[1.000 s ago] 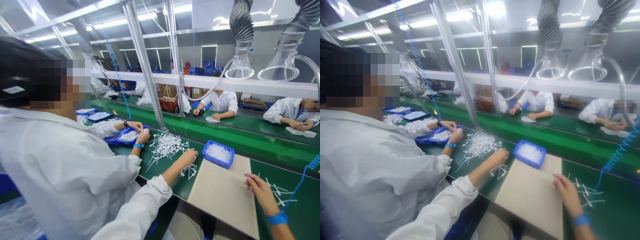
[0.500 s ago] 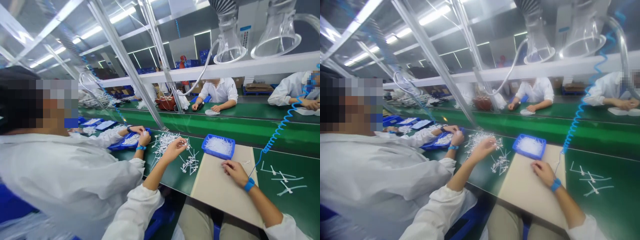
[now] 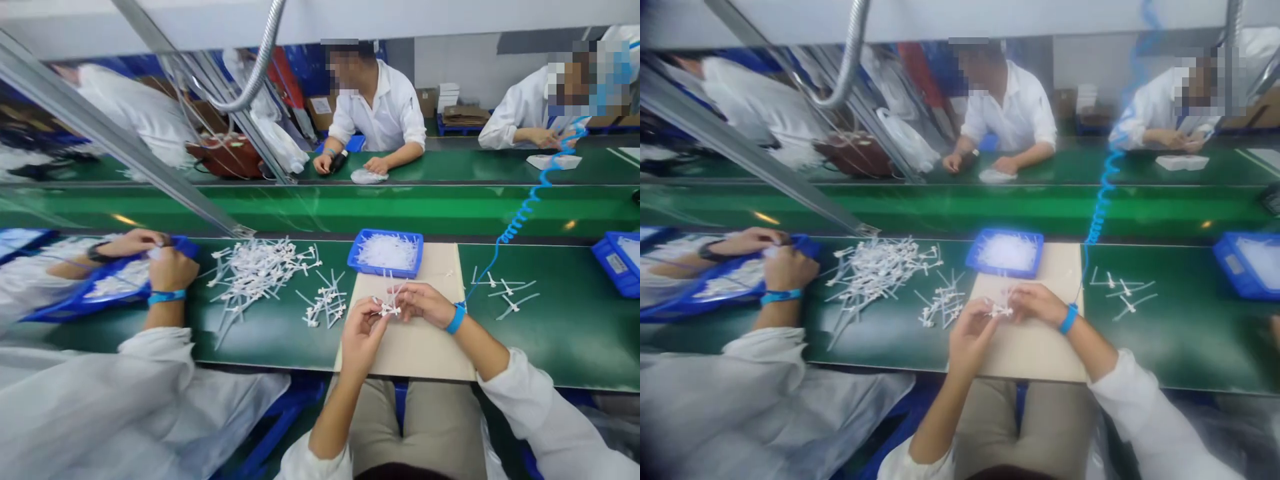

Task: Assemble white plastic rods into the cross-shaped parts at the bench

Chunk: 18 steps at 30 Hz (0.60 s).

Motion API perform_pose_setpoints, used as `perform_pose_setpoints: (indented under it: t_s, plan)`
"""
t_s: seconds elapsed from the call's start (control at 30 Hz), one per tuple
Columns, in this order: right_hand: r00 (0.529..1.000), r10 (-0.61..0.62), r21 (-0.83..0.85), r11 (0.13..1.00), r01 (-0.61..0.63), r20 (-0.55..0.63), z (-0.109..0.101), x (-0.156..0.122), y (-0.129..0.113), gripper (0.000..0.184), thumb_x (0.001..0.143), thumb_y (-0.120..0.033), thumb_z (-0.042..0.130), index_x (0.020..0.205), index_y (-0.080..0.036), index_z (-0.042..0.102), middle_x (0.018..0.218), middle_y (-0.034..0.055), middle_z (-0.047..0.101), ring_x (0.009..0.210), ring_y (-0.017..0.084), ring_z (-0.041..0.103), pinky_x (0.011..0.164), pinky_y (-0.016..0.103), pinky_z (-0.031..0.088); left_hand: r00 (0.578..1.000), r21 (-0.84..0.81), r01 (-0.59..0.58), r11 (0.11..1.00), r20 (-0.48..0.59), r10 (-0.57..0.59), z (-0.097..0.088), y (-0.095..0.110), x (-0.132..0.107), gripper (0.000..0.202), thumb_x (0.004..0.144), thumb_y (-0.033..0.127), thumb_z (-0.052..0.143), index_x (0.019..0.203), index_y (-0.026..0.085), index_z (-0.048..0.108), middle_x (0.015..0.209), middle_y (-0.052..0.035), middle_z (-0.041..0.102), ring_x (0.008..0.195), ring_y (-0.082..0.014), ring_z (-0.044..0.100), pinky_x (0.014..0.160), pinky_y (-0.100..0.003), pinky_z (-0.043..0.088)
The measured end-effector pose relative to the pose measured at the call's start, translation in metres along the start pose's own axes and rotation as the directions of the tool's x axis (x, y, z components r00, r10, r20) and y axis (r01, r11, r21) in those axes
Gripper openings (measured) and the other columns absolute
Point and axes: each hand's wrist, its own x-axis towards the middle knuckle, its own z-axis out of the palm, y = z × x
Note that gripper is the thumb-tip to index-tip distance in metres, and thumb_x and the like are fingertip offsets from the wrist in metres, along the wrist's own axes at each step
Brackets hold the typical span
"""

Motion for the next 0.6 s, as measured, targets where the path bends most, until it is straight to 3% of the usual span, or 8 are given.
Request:
perform_pose_setpoints:
  t_s: [0.1,0.2,0.4,0.6]
  plan:
    - [0.99,-0.014,-0.104,0.995,-0.001,-0.139,-0.006,0.004,0.002,0.057,0.079,-0.056,0.092,0.112,-0.013,0.077,0.076,-0.0001,0.075,0.057,0.01,0.064,0.055,0.023,0.054,0.996,0.008,0.073,0.997,0.055,-0.073,0.007,-0.005,-0.007,0.027,0.094,0.045,0.077,0.1,0.021,0.068,0.114,-0.0104,0.069,0.109,-0.0235,0.073,0.094,-0.038,0.066]
    - [0.98,-0.035,-0.206,0.979,-0.006,-0.194,-0.008,0.007,0.002,0.05,0.077,-0.053,0.092,0.104,-0.013,0.077,0.065,-0.0037,0.07,0.049,0.009,0.057,0.05,0.022,0.048,0.991,0.009,0.103,0.995,0.089,-0.104,0.006,-0.005,-0.008,0.027,0.095,0.044,0.077,0.106,0.02,0.069,0.115,-0.0104,0.071,0.109,-0.0231,0.074,0.097,-0.038,0.066]
    - [0.98,-0.026,-0.263,0.965,-0.027,-0.198,-0.008,0.006,-0.006,0.043,0.076,-0.054,0.091,0.088,-0.018,0.071,0.065,-0.0029,0.07,0.049,0.011,0.059,0.05,0.023,0.048,0.985,0.003,0.143,0.99,0.092,-0.143,0.005,-0.006,-0.007,0.028,0.094,0.034,0.079,0.116,0.02,0.069,0.114,-0.0092,0.074,0.102,-0.0205,0.076,0.095,-0.036,0.065]
    - [0.978,-0.038,-0.311,0.95,-0.028,-0.203,-0.005,0.004,-0.009,0.044,0.077,-0.057,0.089,0.091,-0.02,0.07,0.068,-0.0013,0.07,0.053,0.013,0.06,0.052,0.026,0.049,0.989,0.026,0.143,0.989,0.038,-0.144,0.005,-0.006,-0.005,0.028,0.091,0.031,0.081,0.116,0.02,0.072,0.111,-0.0084,0.076,0.098,-0.0207,0.076,0.092,-0.035,0.063]
